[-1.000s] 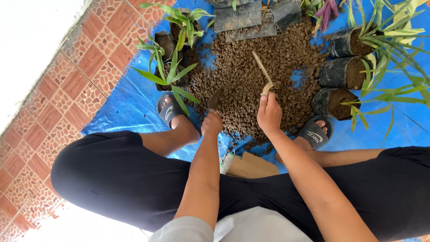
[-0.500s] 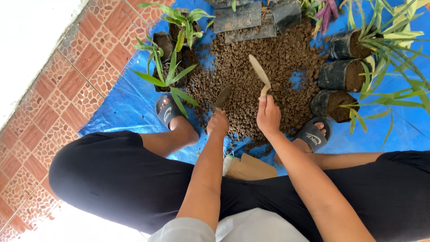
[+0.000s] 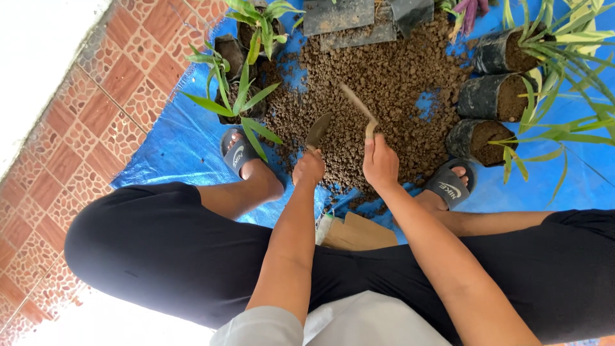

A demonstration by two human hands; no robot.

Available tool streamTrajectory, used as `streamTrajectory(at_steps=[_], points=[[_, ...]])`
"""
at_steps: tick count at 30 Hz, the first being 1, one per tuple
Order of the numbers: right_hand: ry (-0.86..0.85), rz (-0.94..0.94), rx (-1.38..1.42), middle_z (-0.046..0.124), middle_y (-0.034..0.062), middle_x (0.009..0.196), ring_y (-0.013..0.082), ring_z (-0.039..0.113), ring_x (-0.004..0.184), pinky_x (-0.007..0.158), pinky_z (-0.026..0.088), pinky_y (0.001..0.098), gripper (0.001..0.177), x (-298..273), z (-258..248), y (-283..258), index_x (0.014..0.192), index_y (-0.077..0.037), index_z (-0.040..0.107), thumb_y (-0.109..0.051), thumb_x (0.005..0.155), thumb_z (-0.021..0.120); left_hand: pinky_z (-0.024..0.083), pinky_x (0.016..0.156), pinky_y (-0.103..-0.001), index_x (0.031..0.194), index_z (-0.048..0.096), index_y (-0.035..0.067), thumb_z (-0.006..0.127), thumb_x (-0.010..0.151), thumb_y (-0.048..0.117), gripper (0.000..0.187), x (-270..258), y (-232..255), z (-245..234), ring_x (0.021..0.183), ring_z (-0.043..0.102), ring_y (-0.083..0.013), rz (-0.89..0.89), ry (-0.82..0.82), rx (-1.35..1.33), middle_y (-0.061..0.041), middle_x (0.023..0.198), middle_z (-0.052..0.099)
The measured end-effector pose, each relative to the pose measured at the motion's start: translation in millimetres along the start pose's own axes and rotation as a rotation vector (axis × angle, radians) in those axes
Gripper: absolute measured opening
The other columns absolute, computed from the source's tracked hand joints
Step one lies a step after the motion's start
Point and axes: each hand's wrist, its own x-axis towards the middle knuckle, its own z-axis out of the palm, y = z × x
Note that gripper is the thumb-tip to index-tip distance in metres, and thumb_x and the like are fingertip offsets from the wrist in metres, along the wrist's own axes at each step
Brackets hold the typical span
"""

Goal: Mixing soil on a tarp using two hand trowels to prepare it for planting.

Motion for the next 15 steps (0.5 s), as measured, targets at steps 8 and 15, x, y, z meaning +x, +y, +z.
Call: streamTrajectory(at_steps=[8, 15], points=[[-0.41, 0.286, -0.052, 0.067, 0.0179, 0.074, 0.0299, 0.062, 0.055, 0.046, 0.047, 0.0433, 0.057, -16, 16, 69, 0.114, 0.001, 0.064, -0.041, 0.115, 0.026, 0.064, 0.099, -0.06, 0.16, 0.044, -0.009, 0.027, 0.122, 0.044, 0.067, -55, 70, -54, 0.128, 0.07, -0.0442, 0.056, 0.147, -0.279, -0.034, 0.14, 0.066], [0.269, 0.078, 0.336, 0.054, 0.0073, 0.059, 0.015, 0.042, 0.04, 0.041, 0.035, 0.029, 0.047, 28, -30, -15, 0.102, -0.006, 0.058, -0.036, 0.119, 0.027, 0.067, 0.062, -0.033, 0.163, 0.029, -0.011, 0.041, 0.121, 0.02, 0.054, 0, 54, 9, 0.087, 0.078, -0.0209, 0.363, 0.305, 0.361, -0.028, 0.143, 0.057]])
